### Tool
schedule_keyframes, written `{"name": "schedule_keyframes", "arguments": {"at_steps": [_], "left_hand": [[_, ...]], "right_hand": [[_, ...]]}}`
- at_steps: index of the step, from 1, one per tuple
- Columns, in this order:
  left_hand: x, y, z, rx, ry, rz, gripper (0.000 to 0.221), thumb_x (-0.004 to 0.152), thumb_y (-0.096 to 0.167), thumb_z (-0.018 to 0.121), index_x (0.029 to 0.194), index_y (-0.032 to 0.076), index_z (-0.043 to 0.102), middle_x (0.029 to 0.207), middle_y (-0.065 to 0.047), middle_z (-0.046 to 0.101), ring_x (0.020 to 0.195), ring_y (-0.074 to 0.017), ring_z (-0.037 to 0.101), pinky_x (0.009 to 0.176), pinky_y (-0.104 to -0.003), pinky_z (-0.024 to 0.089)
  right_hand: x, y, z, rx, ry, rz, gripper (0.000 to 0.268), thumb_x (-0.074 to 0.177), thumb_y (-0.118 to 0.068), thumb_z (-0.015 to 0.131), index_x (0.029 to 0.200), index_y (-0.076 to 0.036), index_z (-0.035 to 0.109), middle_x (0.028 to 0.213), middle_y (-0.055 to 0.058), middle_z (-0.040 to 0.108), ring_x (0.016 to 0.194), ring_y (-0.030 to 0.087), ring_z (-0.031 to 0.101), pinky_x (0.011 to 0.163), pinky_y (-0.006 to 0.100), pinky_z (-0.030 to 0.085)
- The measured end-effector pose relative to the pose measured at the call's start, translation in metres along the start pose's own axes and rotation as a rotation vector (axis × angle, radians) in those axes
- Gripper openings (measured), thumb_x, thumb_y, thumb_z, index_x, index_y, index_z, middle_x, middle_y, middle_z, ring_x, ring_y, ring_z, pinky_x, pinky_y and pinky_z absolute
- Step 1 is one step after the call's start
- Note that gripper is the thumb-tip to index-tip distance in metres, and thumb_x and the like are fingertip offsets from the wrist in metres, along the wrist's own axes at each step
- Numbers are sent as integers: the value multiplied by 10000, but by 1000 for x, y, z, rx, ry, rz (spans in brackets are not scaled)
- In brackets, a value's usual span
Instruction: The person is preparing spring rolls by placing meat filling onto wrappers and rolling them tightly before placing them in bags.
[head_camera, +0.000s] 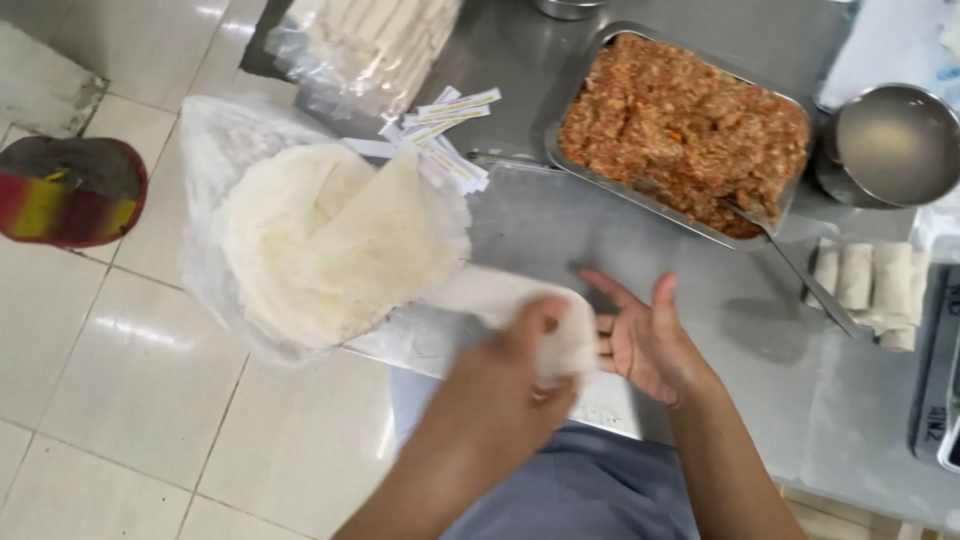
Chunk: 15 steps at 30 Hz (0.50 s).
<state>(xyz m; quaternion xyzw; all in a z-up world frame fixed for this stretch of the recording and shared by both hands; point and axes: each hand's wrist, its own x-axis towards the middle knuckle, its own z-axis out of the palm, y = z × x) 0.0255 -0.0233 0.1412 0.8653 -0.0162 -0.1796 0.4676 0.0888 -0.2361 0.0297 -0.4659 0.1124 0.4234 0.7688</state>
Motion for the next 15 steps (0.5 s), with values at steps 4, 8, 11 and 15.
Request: {"name": "schedule_keyframes", "arguments": {"at_steps": [4,8,11,15], "left_hand": [[22,-52,62,293,-105,161,441,909,331,586,1323,178,591,1212,-100,696,914,-385,701,735,-557,508],[33,-102,88,440,16,501,152,904,243,686,1004,132,711,992,-41,680,948,-291,578,922,-423,440],[33,-100,80,212,-76,363,191,918,284,701,1081,185,706,903,-4,680,903,-245,632,878,-396,474],[86,-75,57,-39,-36,364,889,869,418,785,1577,58,384,1454,-227,508,1356,-439,433,1133,-545,365]], "right_hand": [[-22,-4,-13,-126,421,112,852,862,-677,323,1641,-332,319,1154,204,644,938,306,668,730,449,582],[-27,1,-33,-672,367,-229,753,867,-92,610,1556,-274,367,1268,74,598,1073,163,620,763,299,508],[-33,-9,-43,-771,468,-317,800,846,25,643,1533,-287,377,1424,24,566,980,150,618,739,259,485],[-22,24,-66,-735,319,-534,721,826,64,672,1497,-127,489,1368,114,657,1196,256,669,1044,444,506]]}}
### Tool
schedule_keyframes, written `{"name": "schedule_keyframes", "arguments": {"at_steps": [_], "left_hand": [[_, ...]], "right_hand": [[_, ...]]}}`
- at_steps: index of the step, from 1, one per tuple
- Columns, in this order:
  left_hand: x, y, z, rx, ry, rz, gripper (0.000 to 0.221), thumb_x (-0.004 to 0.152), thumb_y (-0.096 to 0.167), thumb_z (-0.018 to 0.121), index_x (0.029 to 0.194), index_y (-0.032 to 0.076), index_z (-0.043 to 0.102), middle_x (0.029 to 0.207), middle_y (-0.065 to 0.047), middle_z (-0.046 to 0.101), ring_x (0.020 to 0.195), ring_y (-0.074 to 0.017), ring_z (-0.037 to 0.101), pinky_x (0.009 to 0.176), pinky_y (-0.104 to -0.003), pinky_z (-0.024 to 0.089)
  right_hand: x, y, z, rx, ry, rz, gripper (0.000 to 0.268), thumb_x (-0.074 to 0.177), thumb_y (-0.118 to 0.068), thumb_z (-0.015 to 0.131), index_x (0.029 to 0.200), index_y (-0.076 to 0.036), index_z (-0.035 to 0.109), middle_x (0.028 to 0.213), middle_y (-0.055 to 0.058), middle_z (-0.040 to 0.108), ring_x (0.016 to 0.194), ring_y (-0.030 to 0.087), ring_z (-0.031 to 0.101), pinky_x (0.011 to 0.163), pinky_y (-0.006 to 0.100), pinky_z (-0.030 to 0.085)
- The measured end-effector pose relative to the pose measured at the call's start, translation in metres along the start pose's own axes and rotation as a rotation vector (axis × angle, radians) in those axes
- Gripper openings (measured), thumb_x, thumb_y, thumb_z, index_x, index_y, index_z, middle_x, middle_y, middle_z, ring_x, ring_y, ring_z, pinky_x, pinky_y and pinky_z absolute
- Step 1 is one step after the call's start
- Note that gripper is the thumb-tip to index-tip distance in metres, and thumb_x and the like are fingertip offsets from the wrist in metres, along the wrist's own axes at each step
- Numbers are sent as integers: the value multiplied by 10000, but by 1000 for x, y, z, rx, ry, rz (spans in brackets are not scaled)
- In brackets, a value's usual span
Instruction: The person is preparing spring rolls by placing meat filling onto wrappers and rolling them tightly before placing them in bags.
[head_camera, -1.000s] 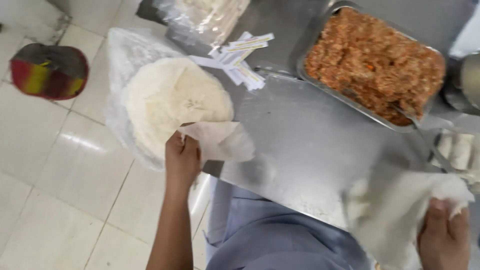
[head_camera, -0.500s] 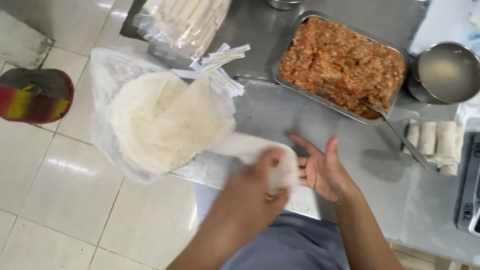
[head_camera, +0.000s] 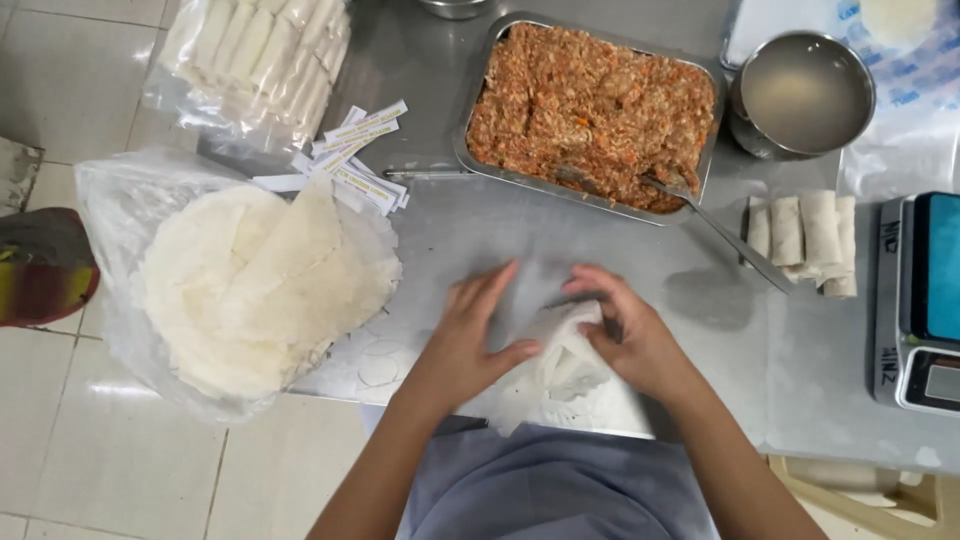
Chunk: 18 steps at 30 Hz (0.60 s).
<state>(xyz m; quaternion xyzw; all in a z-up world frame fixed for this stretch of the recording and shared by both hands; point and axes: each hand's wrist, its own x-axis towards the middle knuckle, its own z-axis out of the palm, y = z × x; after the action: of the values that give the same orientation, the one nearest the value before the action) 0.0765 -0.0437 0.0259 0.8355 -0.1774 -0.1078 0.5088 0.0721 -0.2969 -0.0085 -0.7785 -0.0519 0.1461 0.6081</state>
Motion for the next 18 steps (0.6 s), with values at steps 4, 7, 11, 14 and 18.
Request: {"name": "schedule_keyframes", "arguments": {"at_steps": [4,7,11,14,18], "left_hand": [[14,-14,19,-417,-320,-5,637,744,389,898,1245,62,681,1007,-67,631,1085,-245,568,997,-428,457],[3,15,7,-885,-656,-146,205,884,112,806,985,117,628,885,55,625,832,-16,586,747,-172,479],[13,25,9,-670,-272,-273,193,902,114,796,911,139,605,747,58,583,654,-25,499,555,-215,396],[23,-17,5,-141,41,-176,362,855,212,824,1135,141,606,992,-55,586,913,-194,546,800,-329,433],[10,-37,8,489,232,181,204,928,435,711,1082,320,778,1074,21,675,1021,-268,573,794,-468,418]], "right_hand": [[-35,-82,-14,-160,-80,-107,576,834,47,657,1370,-164,649,1323,32,696,937,181,699,902,358,555],[-45,-122,-45,-137,-304,-343,331,955,-36,614,1249,-186,636,1355,141,649,987,137,719,494,220,446],[-16,-113,-77,-397,-203,-312,286,921,-92,669,1190,-178,713,1323,80,689,1015,155,722,783,254,611],[2,-91,-104,-757,87,-290,320,899,44,673,1173,-109,735,1244,117,683,970,202,691,868,298,611],[13,-80,-106,-1255,183,278,419,1042,-430,592,1327,-125,635,1214,217,693,1114,430,653,949,543,556]]}}
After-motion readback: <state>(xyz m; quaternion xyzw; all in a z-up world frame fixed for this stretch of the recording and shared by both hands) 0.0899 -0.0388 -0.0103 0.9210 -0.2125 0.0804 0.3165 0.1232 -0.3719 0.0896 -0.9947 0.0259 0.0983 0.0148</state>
